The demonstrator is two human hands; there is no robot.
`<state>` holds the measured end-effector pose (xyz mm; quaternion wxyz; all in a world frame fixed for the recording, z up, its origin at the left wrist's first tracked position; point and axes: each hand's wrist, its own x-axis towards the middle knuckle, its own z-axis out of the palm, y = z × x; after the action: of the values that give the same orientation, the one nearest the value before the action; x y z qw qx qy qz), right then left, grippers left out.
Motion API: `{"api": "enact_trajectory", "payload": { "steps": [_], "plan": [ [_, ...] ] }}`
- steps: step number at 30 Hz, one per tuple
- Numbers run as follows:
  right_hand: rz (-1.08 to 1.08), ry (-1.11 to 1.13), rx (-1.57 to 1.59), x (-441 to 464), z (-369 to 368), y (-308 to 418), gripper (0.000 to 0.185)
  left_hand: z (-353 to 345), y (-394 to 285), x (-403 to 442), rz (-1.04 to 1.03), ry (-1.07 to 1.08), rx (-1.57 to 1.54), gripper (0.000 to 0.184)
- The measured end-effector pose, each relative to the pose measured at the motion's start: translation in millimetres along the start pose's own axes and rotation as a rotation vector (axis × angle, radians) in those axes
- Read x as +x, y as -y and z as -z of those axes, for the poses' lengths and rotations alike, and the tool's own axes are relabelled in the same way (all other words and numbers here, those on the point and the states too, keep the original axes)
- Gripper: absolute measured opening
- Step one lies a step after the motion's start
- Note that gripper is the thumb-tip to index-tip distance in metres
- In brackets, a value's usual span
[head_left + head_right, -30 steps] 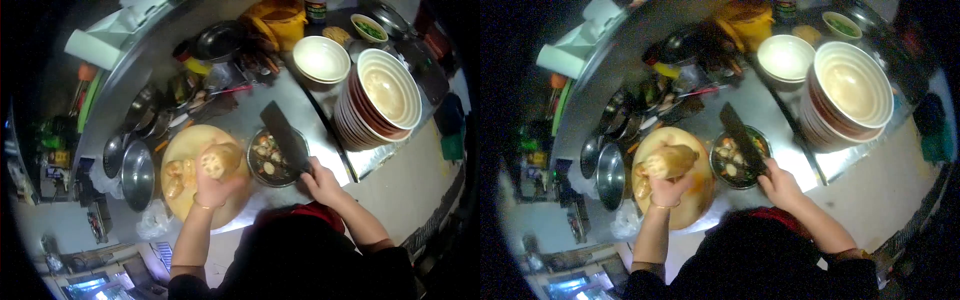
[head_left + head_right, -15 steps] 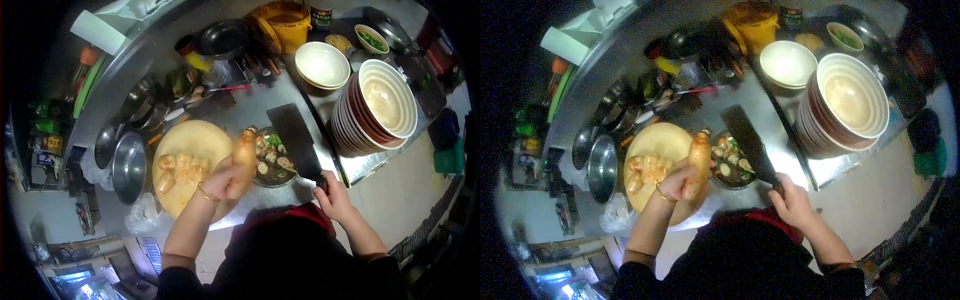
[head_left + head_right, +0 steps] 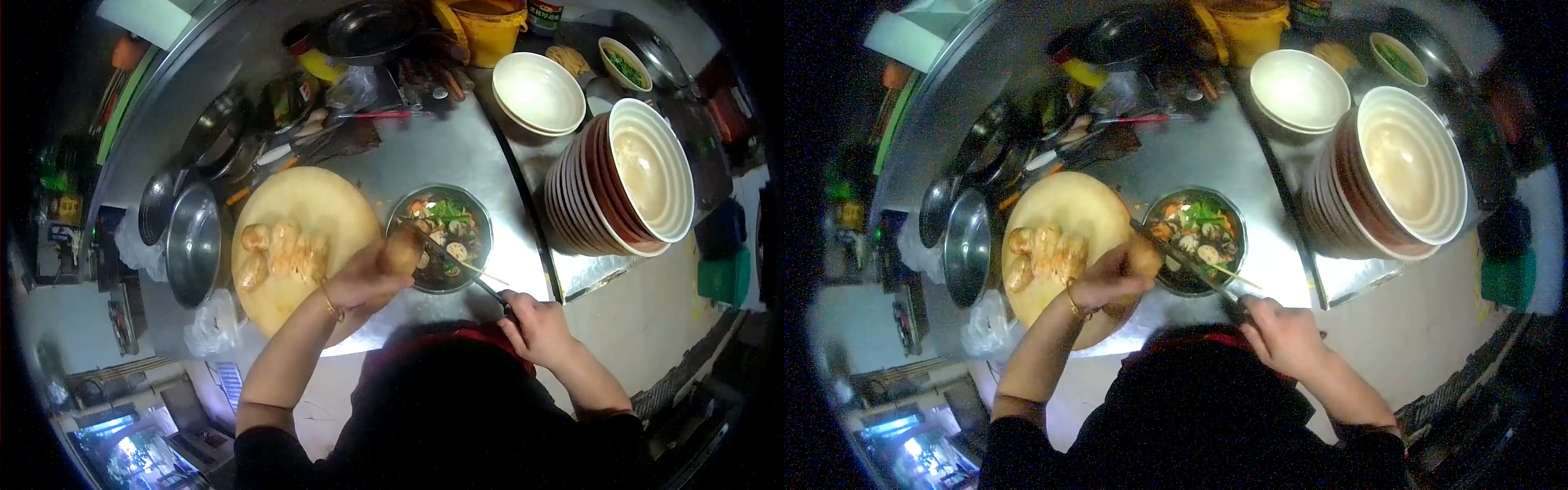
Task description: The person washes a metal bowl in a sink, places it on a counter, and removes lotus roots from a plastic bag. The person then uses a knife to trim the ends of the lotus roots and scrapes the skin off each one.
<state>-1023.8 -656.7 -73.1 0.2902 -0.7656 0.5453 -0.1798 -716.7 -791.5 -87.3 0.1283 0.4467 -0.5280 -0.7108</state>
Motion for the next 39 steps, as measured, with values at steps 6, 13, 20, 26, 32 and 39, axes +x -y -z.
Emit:
{"api": "enact_trajectory", "payload": {
  "steps": [6, 13, 20, 26, 32, 39],
  "plan": [
    [-0.056, 0.110, -0.004, 14.7, 5.7, 10.4, 0.036, -22.0, -27.2, -1.1, 0.146, -0.195, 0.635, 0.079],
    [-0.038, 0.103, -0.004, 31.5, -14.4, 5.9, 0.035, -16.8, 7.8, 2.7, -0.079, -0.257, 0.479, 0.082],
    [-0.086, 0.129, 0.046, 32.0, -16.2, 13.9, 0.033, -12.4, 12.3, 2.8, 0.106, -0.296, 0.814, 0.077],
    [-0.072, 0.100, 0.035, 36.4, -22.7, 14.4, 0.036, -12.5, 14.1, 7.9, 0.133, -0.332, 0.917, 0.075],
    [-0.048, 0.080, 0.039, 43.7, -20.6, 13.5, 0.031, -6.4, 20.2, 12.0, -0.009, -0.304, 0.760, 0.069],
    [-0.059, 0.139, 0.006, 42.3, -20.9, 17.9, 0.031, 1.3, 45.2, 6.0, -0.115, -0.147, 0.178, 0.085]
  ]
}}
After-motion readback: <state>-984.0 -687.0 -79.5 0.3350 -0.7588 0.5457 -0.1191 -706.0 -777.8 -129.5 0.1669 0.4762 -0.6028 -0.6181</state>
